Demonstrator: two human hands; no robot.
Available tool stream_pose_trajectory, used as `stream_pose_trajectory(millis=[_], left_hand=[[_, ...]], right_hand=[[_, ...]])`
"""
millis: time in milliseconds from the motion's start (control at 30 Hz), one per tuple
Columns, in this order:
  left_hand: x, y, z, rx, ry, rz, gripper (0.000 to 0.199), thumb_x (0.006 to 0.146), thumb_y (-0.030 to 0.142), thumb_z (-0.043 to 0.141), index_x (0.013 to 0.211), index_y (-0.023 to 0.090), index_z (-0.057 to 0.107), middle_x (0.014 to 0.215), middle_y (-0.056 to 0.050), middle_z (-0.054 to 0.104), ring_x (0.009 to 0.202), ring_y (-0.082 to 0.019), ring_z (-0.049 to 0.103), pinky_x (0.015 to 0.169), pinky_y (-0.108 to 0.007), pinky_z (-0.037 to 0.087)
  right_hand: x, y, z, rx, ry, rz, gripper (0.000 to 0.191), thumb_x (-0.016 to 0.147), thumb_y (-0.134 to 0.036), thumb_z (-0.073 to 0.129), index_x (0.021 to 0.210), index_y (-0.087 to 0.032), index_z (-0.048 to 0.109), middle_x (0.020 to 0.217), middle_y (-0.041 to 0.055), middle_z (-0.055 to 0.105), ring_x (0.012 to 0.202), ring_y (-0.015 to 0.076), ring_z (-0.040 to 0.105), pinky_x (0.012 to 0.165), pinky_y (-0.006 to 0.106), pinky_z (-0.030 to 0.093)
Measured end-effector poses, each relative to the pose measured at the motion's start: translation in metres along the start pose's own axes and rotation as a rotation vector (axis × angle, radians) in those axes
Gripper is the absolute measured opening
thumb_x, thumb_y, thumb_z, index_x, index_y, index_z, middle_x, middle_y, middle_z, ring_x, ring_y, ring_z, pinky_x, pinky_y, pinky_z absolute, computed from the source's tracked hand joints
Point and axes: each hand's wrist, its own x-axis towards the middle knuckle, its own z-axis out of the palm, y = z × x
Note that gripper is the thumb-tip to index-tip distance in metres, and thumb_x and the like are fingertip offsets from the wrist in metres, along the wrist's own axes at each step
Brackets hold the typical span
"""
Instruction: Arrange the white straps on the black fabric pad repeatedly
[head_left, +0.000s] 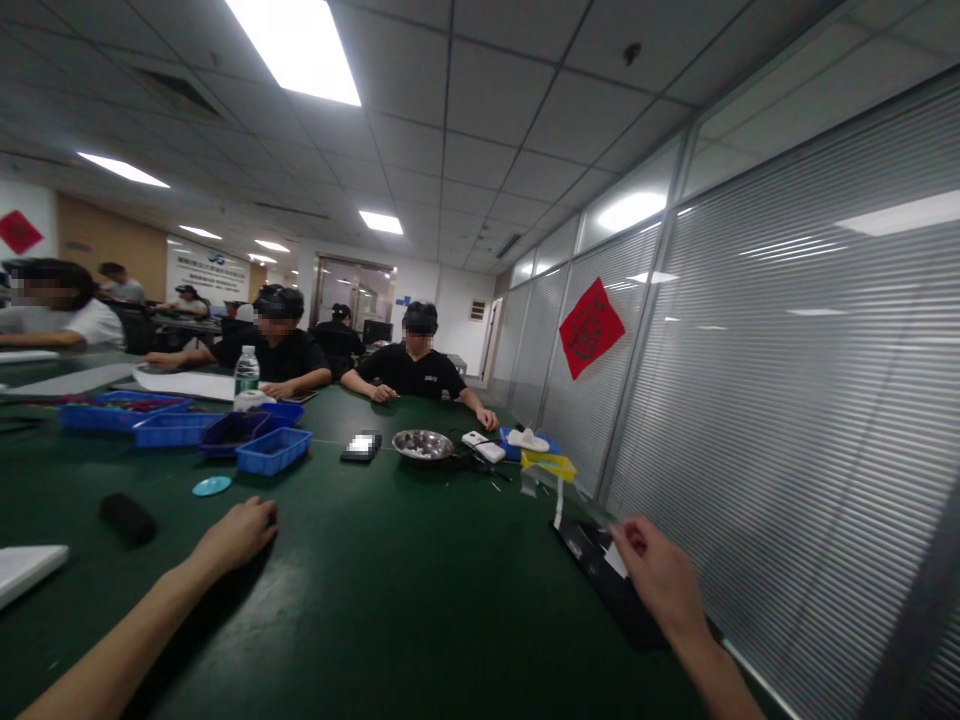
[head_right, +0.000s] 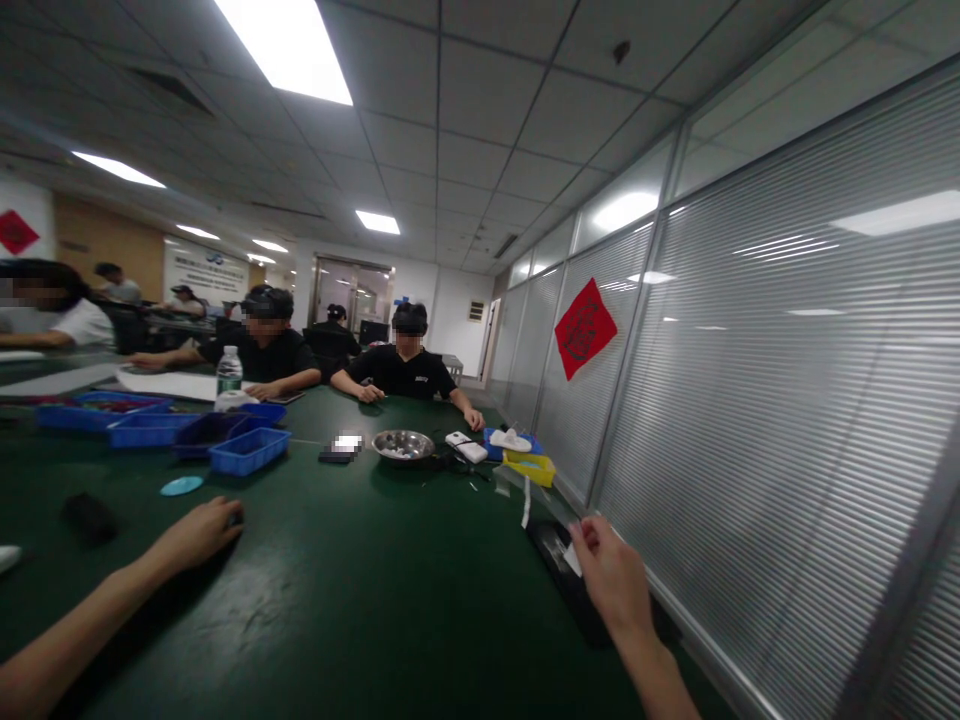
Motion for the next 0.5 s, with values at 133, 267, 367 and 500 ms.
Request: stream_pose_trajectory(millis=[133,267,367,500], left_hand=[[0.000,0.002,-0.002,0.002,-0.028,-0.014,0.035,0.080,0.034,0.042,0.098,0.014,0.063,0.098,-0.014,0.061,0.089,-0.026,0.061,0.079,-0.035,0.047],[0.000,0.001,-0.001,0.012,-0.012,-0.007,0.034,0.080,0.035,0.041,0.097,0.015,0.063,0.097,-0.014,0.061,0.088,-0.026,0.062,0.079,-0.034,0.047],[0.000,-0.001,0.001,-0.011,0.004,-0.011,0.034,0.079,0.035,0.043,0.096,0.015,0.064,0.096,-0.013,0.062,0.085,-0.025,0.063,0.078,-0.034,0.048],[0.003,-0.006,0.005,-0.054,-0.017,-0.016,0.034,0.079,0.036,0.043,0.095,0.016,0.064,0.094,-0.013,0.062,0.083,-0.026,0.063,0.077,-0.035,0.049]], right_hand=[[-0.004,-0.019,0.017,-0.101,-0.020,-0.324,0.028,0.090,-0.038,0.039,0.079,-0.021,0.057,0.077,0.0055,0.062,0.071,0.0189,0.059,0.062,0.028,0.043],[-0.028,-0.028,0.036,-0.069,-0.276,-0.470,0.017,0.089,-0.027,0.043,0.084,-0.021,0.058,0.089,0.0051,0.061,0.081,0.0176,0.058,0.070,0.028,0.045],[-0.039,-0.031,0.039,-0.016,-0.508,-0.403,0.017,0.084,-0.038,0.054,0.084,-0.022,0.059,0.090,0.0025,0.061,0.078,0.0165,0.058,0.067,0.027,0.045],[-0.025,-0.014,0.032,-0.007,-0.455,-0.181,0.030,0.088,-0.045,0.043,0.085,-0.022,0.062,0.089,0.0040,0.065,0.077,0.0170,0.060,0.067,0.027,0.045]])
